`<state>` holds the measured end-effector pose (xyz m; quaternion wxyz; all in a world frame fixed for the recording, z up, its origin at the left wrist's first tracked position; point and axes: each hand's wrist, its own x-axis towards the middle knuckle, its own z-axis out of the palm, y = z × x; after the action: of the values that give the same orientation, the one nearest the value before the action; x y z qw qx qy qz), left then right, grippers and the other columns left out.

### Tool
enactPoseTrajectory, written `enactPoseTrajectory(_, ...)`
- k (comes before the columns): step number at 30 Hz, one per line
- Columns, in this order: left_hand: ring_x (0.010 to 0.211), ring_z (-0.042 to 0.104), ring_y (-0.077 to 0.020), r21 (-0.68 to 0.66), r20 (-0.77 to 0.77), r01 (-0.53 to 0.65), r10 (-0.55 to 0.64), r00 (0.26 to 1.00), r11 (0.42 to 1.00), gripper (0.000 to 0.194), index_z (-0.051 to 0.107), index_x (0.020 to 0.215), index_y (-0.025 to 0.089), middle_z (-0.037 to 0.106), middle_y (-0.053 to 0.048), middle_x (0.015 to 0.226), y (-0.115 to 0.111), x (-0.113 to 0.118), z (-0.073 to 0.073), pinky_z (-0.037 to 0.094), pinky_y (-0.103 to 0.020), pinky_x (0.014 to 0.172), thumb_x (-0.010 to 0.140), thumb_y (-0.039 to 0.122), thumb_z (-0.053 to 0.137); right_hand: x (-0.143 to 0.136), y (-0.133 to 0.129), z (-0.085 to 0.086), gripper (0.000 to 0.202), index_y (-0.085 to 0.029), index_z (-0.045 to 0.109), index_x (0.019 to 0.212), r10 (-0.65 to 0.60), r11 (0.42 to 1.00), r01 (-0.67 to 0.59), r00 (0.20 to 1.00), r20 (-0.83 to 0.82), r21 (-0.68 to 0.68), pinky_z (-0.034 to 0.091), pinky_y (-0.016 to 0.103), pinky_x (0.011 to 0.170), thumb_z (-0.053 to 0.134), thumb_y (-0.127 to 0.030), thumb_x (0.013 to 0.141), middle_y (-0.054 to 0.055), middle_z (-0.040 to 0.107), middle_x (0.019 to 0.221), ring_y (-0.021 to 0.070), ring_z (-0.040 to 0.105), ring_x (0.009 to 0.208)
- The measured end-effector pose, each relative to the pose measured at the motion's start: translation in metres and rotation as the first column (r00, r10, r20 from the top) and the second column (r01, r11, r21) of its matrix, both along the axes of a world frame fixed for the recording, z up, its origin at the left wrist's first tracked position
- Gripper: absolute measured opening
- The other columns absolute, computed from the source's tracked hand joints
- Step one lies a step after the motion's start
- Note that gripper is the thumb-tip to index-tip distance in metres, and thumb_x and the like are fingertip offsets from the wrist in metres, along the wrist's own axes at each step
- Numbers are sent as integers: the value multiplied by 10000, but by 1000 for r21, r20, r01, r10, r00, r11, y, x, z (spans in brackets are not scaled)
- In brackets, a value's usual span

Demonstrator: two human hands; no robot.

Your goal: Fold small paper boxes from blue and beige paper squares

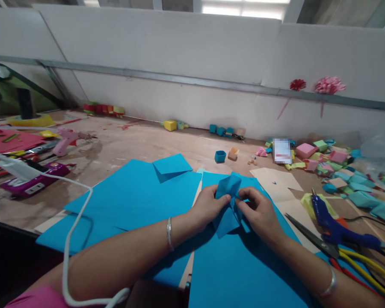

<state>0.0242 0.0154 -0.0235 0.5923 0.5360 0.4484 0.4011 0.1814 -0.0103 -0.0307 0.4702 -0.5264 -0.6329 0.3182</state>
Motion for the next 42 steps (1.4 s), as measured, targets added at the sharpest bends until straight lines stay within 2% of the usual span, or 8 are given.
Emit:
enactPoseTrajectory(6, 707, 582, -150, 94, -51, -56, 61, 997, 994, 181, 672, 847, 135, 672, -38, 794, 2, -4, 9, 455, -247, 596, 765, 295, 684, 2, -4, 0, 167, -203, 541, 792, -14, 999, 9, 995, 103, 51, 423, 253, 580, 561, -359, 848, -8, 529, 712, 140, 499, 647)
enactPoseTrajectory(12, 782, 601, -168, 139, -75, -114, 125, 989, 984, 178, 638, 941, 158, 675, -45, 870, 4, -4, 11, 499, -295, 702, 778, 229, 651, 2, -5, -3, 170, -201, 569, 828, 37, 997, -44, 992, 122, 57, 439, 264, 608, 559, -367, 864, 5, 556, 744, 150, 524, 674)
enactPoseTrajectory(15, 843, 612, -174, 125, -50, -99, 105, 993, 987, 189, 643, 970, 166, 683, -45, 930, 3, -3, 9, 505, -303, 757, 783, 163, 614, 2, -5, -5, 161, -203, 598, 837, 25, 997, -34, 991, 132, 66, 456, 271, 632, 568, -360, 859, 15, 596, 775, 159, 553, 695)
enactPoseTrajectory(19, 749, 595, -140, 76, 23, -121, 120, 993, 990, 211, 614, 960, 169, 656, -19, 860, 3, -3, 8, 479, -255, 669, 752, 131, 630, 3, -4, -9, 165, -207, 617, 861, 33, 998, -40, 990, 135, 52, 477, 283, 655, 565, -364, 857, 29, 630, 810, 177, 582, 734)
enactPoseTrajectory(26, 771, 567, -148, 280, -124, -136, 176, 977, 950, 80, 610, 785, 167, 636, -9, 805, 12, -7, 8, 455, -274, 728, 766, 227, 658, 4, -2, -12, 151, -209, 644, 849, 75, 990, -95, 981, 180, 103, 488, 301, 704, 555, -329, 872, 47, 654, 860, 191, 600, 796)
enactPoseTrajectory(33, 884, 629, -186, 401, -219, 105, -16, 976, 910, 117, 707, 847, 176, 709, -39, 887, 6, -5, 9, 468, -301, 825, 829, 211, 596, 5, -4, -10, 121, -208, 641, 844, 21, 992, -43, 984, 177, 119, 489, 311, 719, 588, -316, 864, 52, 666, 881, 190, 618, 810)
enactPoseTrajectory(38, 896, 608, -205, 461, -301, 181, -39, 953, 868, 156, 749, 840, 175, 679, -58, 846, 3, -6, 9, 463, -314, 801, 837, 275, 630, 5, -1, -13, 254, -194, 564, 931, -3, 999, 3, 1000, 13, -38, 456, 273, 576, 662, -385, 795, 2, 622, 731, 167, 587, 660)
enactPoseTrajectory(42, 858, 615, -187, 383, -234, 186, -100, 967, 905, 229, 726, 985, 192, 695, -38, 891, 3, -6, 9, 472, -289, 755, 803, 322, 676, 5, 0, -9, 225, -184, 641, 840, 52, 998, -50, 997, 56, -38, 455, 275, 610, 664, -397, 772, 32, 662, 807, 184, 599, 738)
